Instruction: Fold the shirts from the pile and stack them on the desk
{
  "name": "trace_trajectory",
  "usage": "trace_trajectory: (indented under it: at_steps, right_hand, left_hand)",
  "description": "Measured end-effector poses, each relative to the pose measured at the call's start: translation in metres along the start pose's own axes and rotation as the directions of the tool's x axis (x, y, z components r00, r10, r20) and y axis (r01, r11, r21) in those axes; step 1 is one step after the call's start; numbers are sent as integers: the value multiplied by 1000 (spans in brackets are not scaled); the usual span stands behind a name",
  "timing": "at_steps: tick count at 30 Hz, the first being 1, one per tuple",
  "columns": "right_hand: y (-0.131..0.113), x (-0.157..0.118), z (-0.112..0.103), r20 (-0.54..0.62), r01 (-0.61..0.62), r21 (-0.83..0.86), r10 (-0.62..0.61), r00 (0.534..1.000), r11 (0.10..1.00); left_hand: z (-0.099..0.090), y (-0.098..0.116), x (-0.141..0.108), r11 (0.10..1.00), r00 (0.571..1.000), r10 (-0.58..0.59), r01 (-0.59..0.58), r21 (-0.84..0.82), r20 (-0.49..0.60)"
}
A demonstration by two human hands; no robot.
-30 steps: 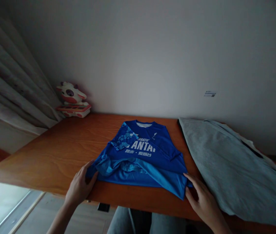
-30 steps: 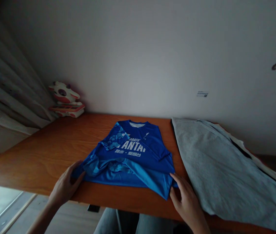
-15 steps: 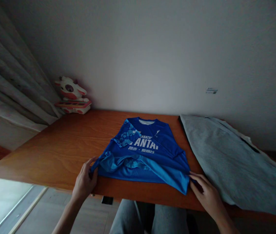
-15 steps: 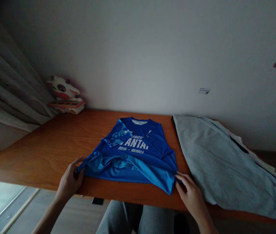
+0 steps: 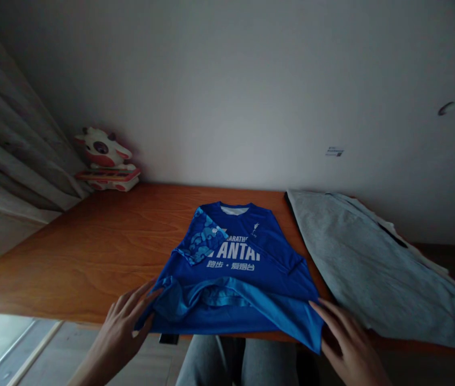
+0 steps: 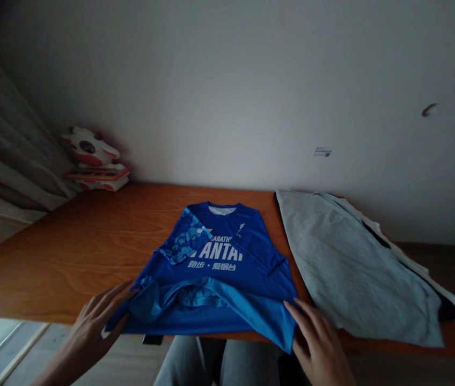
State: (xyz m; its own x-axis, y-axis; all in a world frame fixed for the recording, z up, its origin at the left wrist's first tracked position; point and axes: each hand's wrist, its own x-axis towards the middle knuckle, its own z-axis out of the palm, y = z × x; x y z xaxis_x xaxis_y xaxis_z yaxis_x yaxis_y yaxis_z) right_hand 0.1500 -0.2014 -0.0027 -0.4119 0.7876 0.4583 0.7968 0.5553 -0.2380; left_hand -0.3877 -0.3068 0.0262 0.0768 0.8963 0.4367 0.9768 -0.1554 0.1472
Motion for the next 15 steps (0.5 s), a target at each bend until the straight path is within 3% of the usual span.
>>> trace_trajectory:
  at_steps: [4,7,11,15]
  right_hand:
    - [-7,9,0,71,72,68,-77,995,995]
    - [-11,9,0,64,22,195,-35,997,981]
    - [-12,5,-4,60,-188,444,180,982,876]
    - [2,23,-6,130,-440,552,448,884,708]
  left_hand:
    - [-8,-4,32,989,970,141,-128,-80,199]
    - [-12,-4,46,974,958,158,-110,-201,241]
    - [-15,-5,45,887,984,-81,145,-439,160]
    - [-17,-15,60,665,907,-395,393,-635,147]
